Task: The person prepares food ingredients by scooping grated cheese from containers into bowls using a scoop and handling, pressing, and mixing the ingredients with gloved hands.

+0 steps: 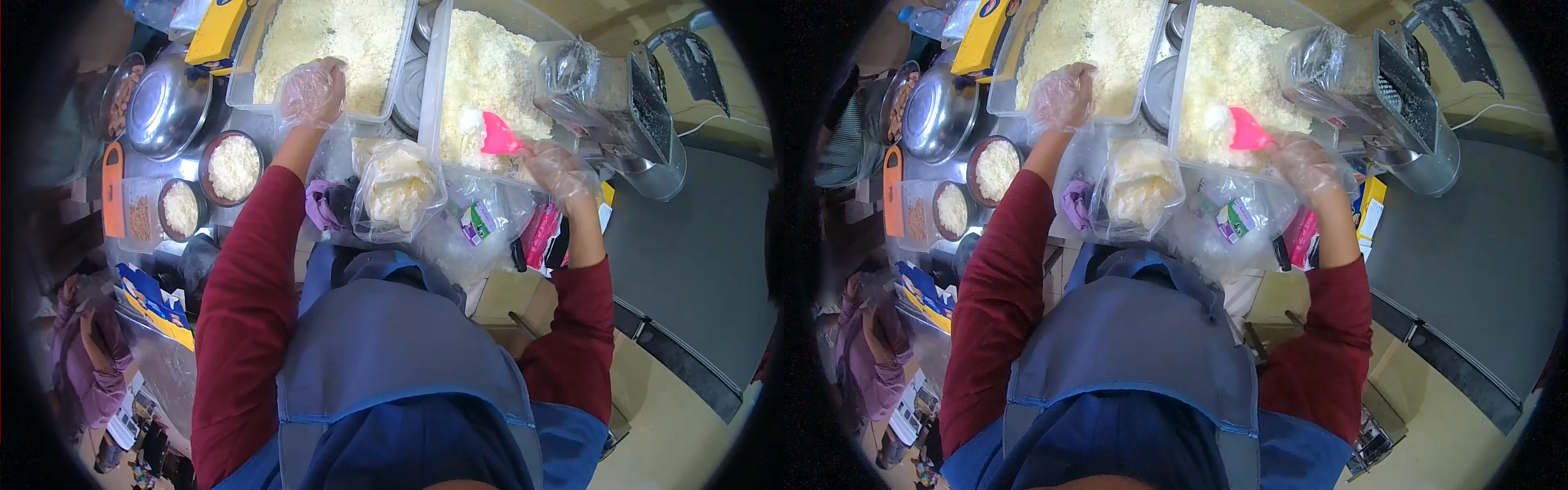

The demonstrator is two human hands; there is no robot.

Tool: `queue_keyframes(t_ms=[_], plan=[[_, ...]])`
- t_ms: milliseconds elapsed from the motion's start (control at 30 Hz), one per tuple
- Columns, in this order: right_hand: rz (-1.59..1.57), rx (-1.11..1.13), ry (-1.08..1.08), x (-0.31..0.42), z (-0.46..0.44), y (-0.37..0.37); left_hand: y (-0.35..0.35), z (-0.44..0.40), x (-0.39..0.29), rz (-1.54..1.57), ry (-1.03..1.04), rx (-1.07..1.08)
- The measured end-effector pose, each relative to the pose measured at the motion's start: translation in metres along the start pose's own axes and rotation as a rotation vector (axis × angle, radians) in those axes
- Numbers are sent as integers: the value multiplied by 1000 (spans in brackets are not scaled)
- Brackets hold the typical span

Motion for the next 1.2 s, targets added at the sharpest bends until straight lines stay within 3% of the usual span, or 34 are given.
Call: queue_keyframes(t_ms=[100,133,233,333,400,500,533,600,633,700,733,800,900,933,1000,1067,1200], plan=[[-230,-128,87,-40,-6,-12,3,1,5,17,17,-1],[-214,-29,169,-38,-5,-21,3,1,5,24,19,0],[-453,-7,15,-32,-7,-1,8,2,6,39,17,7],[-271,-63,19,-75,-35,60,8,5,7,25,13,19],[-174,-97,9,-75,-36,47,8,1,8,6,5,18],[192,-157,192,-73,1,0,12,4,12,28,-13,25],[522,-309,53,-82,4,9,14,4,14,51,-6,12],[854,-465,-99,-97,5,46,17,2,16,75,-5,-10],[1245,-462,-247,-99,1,78,17,2,18,46,1,-2],[1630,-443,-398,-99,-2,95,14,2,15,15,11,10],[1160,-308,-441,-94,-3,87,10,2,11,33,5,1],[686,-174,-466,-79,-2,62,9,2,9,48,-1,-6],[183,-258,-246,-72,1,44,11,2,12,93,-4,-32],[818,-456,-243,-86,-3,81,8,2,9,63,-2,-27],[1460,-640,-219,-80,-8,86,8,2,8,33,0,-23],[-116,45,-158,-49,-15,64,8,2,10,67,46,-93],[-200,201,-220,-27,-15,38,5,0,7,14,36,-50]])
Point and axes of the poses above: each hand's wrist, its own z-axis away from the middle knuckle, its own y-axis out of the palm, x = y × z, the point moved 6 cm from there along -z, towards the middle knuckle, and after that the axes turned 12 degrees about -x, right-handed, at the moved point
